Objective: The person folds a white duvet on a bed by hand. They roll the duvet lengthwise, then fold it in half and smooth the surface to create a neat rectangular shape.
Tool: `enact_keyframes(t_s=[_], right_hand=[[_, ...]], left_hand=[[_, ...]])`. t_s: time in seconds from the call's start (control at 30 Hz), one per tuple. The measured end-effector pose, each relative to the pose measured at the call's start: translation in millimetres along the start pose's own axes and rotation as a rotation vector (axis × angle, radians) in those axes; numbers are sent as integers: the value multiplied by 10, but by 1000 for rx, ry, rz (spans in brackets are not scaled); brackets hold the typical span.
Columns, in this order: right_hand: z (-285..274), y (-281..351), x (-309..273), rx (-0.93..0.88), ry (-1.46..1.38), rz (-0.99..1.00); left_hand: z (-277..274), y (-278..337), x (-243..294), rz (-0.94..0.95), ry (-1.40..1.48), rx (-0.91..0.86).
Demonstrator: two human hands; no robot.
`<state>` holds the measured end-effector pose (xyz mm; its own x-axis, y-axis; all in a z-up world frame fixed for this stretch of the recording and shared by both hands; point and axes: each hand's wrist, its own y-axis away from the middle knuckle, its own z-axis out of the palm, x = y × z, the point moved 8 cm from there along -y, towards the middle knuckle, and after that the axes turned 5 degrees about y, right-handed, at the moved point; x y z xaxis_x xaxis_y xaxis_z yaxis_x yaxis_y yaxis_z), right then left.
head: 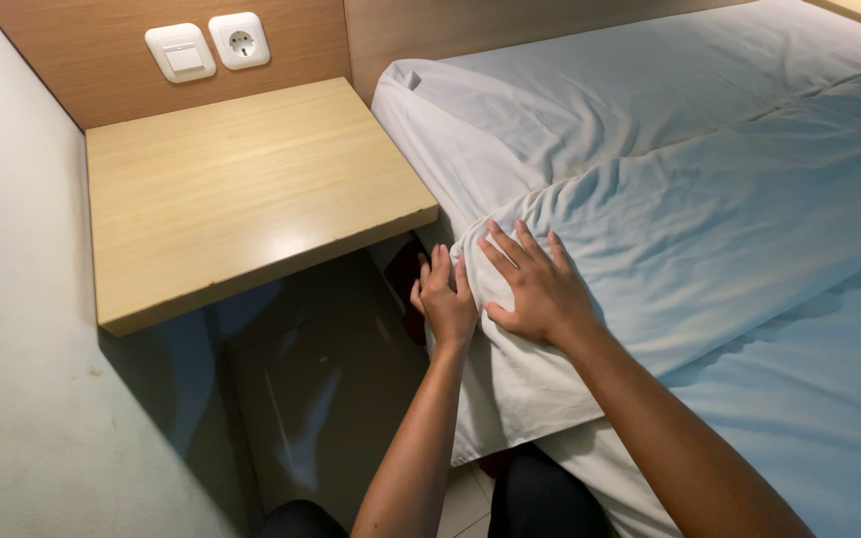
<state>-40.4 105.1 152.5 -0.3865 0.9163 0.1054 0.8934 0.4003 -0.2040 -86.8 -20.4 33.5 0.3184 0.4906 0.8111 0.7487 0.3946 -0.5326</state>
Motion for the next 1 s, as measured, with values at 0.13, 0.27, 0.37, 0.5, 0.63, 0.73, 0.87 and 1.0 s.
enact_keyframes(t_s=[0.13, 0.27, 0.37, 0.5, 0.63, 0.73, 0.87, 1.0], right_hand=[[-1, -4, 6, 19, -3, -9], [2, -3, 3, 4, 0, 1], [-41, -8, 5, 11, -8, 2], [31, -15, 13, 3, -9, 0], [32, 6, 15, 9, -7, -4], [22, -18, 23, 16, -27, 2], [-4, 8, 9, 32, -33, -7], [-24, -3, 5, 55, -32, -6]], left_hand=[[50, -9, -44, -24, 49, -34], [-4, -63, 64, 12, -1, -34], [-45, -105, 96, 56, -65, 3], [-185, -139, 136, 172, -210, 55], [-231, -177, 188, 228, -341, 1], [-185, -162, 156, 185, -352, -40], [-282, 52, 341, 227, -214, 21], [-314, 344, 661, 342, 17, -121]])
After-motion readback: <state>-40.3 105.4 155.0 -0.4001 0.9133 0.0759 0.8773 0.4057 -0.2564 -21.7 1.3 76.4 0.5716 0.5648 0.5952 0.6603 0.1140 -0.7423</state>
